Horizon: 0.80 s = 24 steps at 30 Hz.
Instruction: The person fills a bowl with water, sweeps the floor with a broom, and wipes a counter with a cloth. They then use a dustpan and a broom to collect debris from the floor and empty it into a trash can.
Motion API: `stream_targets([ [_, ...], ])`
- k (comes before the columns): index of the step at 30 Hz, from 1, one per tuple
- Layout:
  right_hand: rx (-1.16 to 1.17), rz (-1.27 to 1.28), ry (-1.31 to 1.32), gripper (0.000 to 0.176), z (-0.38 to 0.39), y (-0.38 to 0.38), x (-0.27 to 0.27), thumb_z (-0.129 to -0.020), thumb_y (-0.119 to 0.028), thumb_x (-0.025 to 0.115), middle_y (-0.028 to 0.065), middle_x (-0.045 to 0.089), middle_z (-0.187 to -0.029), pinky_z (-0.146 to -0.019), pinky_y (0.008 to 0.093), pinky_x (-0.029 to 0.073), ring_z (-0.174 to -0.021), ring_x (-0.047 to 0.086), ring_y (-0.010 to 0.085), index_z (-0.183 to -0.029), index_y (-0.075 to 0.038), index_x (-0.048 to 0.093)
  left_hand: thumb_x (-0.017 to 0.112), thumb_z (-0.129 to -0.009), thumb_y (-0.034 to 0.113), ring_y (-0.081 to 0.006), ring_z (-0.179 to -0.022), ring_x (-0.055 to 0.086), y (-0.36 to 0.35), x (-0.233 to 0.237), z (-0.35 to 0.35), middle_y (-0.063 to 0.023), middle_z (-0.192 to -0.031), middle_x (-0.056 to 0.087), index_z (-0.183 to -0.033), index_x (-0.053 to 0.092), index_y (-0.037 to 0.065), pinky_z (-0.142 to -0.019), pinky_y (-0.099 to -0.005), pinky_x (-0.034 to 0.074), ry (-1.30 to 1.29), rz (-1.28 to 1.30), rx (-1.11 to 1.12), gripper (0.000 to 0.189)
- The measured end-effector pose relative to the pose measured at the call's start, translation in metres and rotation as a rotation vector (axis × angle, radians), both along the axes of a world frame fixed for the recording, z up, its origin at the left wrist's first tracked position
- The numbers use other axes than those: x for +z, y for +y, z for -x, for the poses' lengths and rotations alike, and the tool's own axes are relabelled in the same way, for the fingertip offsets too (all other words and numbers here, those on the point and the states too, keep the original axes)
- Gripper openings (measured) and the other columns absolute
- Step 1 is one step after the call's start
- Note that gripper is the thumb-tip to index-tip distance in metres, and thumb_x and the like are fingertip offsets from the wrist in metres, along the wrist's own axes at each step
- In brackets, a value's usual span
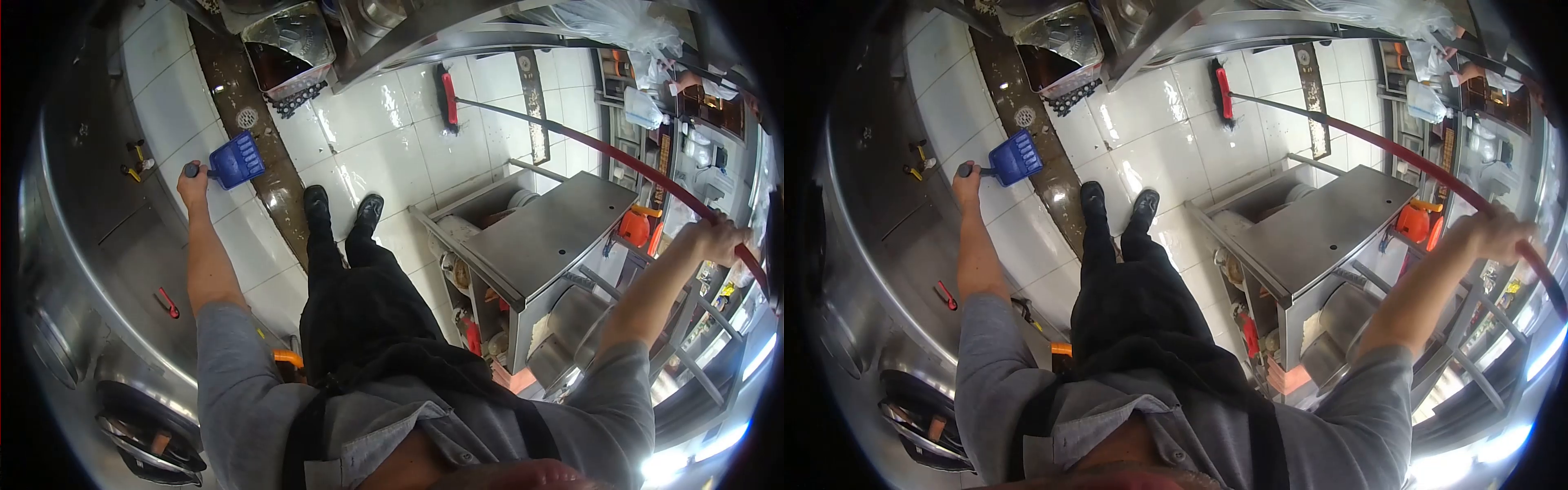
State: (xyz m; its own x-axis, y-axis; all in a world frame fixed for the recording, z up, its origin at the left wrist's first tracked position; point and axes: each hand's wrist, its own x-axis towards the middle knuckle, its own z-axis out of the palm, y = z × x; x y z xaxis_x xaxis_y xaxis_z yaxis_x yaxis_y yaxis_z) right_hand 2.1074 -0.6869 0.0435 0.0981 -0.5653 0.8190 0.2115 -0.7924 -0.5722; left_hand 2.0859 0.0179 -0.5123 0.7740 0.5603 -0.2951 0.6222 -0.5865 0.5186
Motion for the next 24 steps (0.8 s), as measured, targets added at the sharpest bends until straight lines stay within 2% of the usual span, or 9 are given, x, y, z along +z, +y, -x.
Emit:
stream_targets([
  [2, 0.026, 0.049, 0.008, 0.015, -0.004, 0.004, -0.006, -0.079, -0.002, 0.053, 0.0049, 0.042, -0.061, -0.036, 0.0262, 0.038, -0.043, 0.043, 0.0169, -0.083, -0.001, 0.038, 0.065, -0.069, 0.022, -0.0270, -0.083, 0.065, 0.001, 0.001, 0.002, -0.0114, -0.086, 0.068, -0.092, 0.068, 0.012, -0.077, -0.0342, 0.049, 0.026, 0.035, 0.010, 0.025],
  [5, 0.367, -0.065, 0.131, 0.019, 0.004, -0.001, -0.003, -0.083, -0.011, 0.055, 0.0049, 0.036, -0.047, -0.037, 0.0324, 0.037, -0.038, 0.039, 0.0182, -0.083, -0.001, 0.039, 0.065, -0.070, 0.021, -0.0257, -0.083, 0.065, 0.004, -0.005, 0.006, -0.0110, -0.086, 0.068, -0.093, 0.067, 0.012, -0.077, -0.0338, 0.049, -0.009, 0.003, -0.016, 0.025],
  [9, 0.356, -0.148, 0.038, 0.020, -0.001, 0.009, -0.010, -0.084, -0.014, 0.053, 0.0058, 0.038, -0.050, -0.036, 0.0315, 0.037, -0.038, 0.040, 0.0191, -0.085, 0.001, 0.040, 0.065, -0.069, 0.021, -0.0254, -0.083, 0.064, 0.009, -0.015, 0.007, -0.0107, -0.087, 0.068, -0.093, 0.067, 0.012, -0.077, -0.0338, 0.049, -0.013, 0.035, -0.007, 0.026],
  [11, -0.143, -0.033, -0.131, 0.022, -0.011, 0.028, -0.015, -0.084, -0.015, 0.053, 0.0067, 0.040, -0.053, -0.035, 0.0304, 0.037, -0.039, 0.041, 0.0197, -0.089, 0.003, 0.041, 0.065, -0.069, 0.021, -0.0257, -0.084, 0.064, 0.010, -0.016, 0.006, -0.0109, -0.088, 0.068, -0.093, 0.067, 0.012, -0.077, -0.0338, 0.048, 0.001, 0.084, -0.003, 0.026],
  [15, -0.145, -0.010, -0.124, 0.024, -0.018, 0.037, -0.010, -0.083, -0.016, 0.054, 0.0082, 0.041, -0.056, -0.033, 0.0286, 0.037, -0.040, 0.043, 0.0196, -0.093, 0.003, 0.041, 0.065, -0.070, 0.021, -0.0254, -0.084, 0.064, 0.008, -0.012, 0.006, -0.0106, -0.089, 0.068, -0.093, 0.067, 0.012, -0.077, -0.0336, 0.048, 0.012, 0.068, 0.010, 0.026],
  [17, 0.050, -0.106, -0.016, 0.024, -0.020, 0.035, -0.001, -0.083, -0.016, 0.054, 0.0080, 0.042, -0.053, -0.031, 0.0287, 0.037, -0.038, 0.043, 0.0188, -0.091, 0.002, 0.040, 0.065, -0.069, 0.021, -0.0253, -0.084, 0.064, 0.007, -0.010, 0.006, -0.0104, -0.089, 0.068, -0.094, 0.067, 0.012, -0.077, -0.0334, 0.048, 0.004, 0.048, 0.003, 0.026],
  [20, 0.223, -0.022, 0.071, 0.025, -0.025, 0.023, -0.014, -0.083, -0.017, 0.055, 0.0067, 0.042, -0.050, -0.031, 0.0295, 0.038, -0.034, 0.042, 0.0192, -0.088, 0.002, 0.039, 0.066, -0.069, 0.021, -0.0261, -0.086, 0.064, 0.009, -0.010, 0.006, -0.0106, -0.090, 0.068, -0.094, 0.067, 0.012, -0.078, -0.0338, 0.048, 0.031, 0.084, 0.010, 0.026],
  [22, 0.141, -0.039, 0.006, 0.024, -0.024, 0.025, -0.015, -0.083, -0.016, 0.055, 0.0050, 0.041, -0.047, -0.031, 0.0303, 0.038, -0.032, 0.041, 0.0193, -0.086, 0.001, 0.038, 0.066, -0.069, 0.022, -0.0263, -0.087, 0.064, 0.007, -0.016, 0.005, -0.0107, -0.090, 0.068, -0.094, 0.067, 0.012, -0.079, -0.0340, 0.049, 0.019, 0.060, 0.013, 0.027],
  [24, 0.279, -0.004, 0.067, 0.025, -0.018, 0.030, -0.018, -0.083, -0.016, 0.055, 0.0059, 0.041, -0.047, -0.029, 0.0299, 0.038, -0.033, 0.042, 0.0193, -0.087, 0.001, 0.037, 0.067, -0.069, 0.022, -0.0264, -0.087, 0.064, 0.009, -0.016, 0.003, -0.0109, -0.091, 0.068, -0.094, 0.067, 0.012, -0.079, -0.0341, 0.049, 0.013, 0.027, 0.008, 0.027],
])
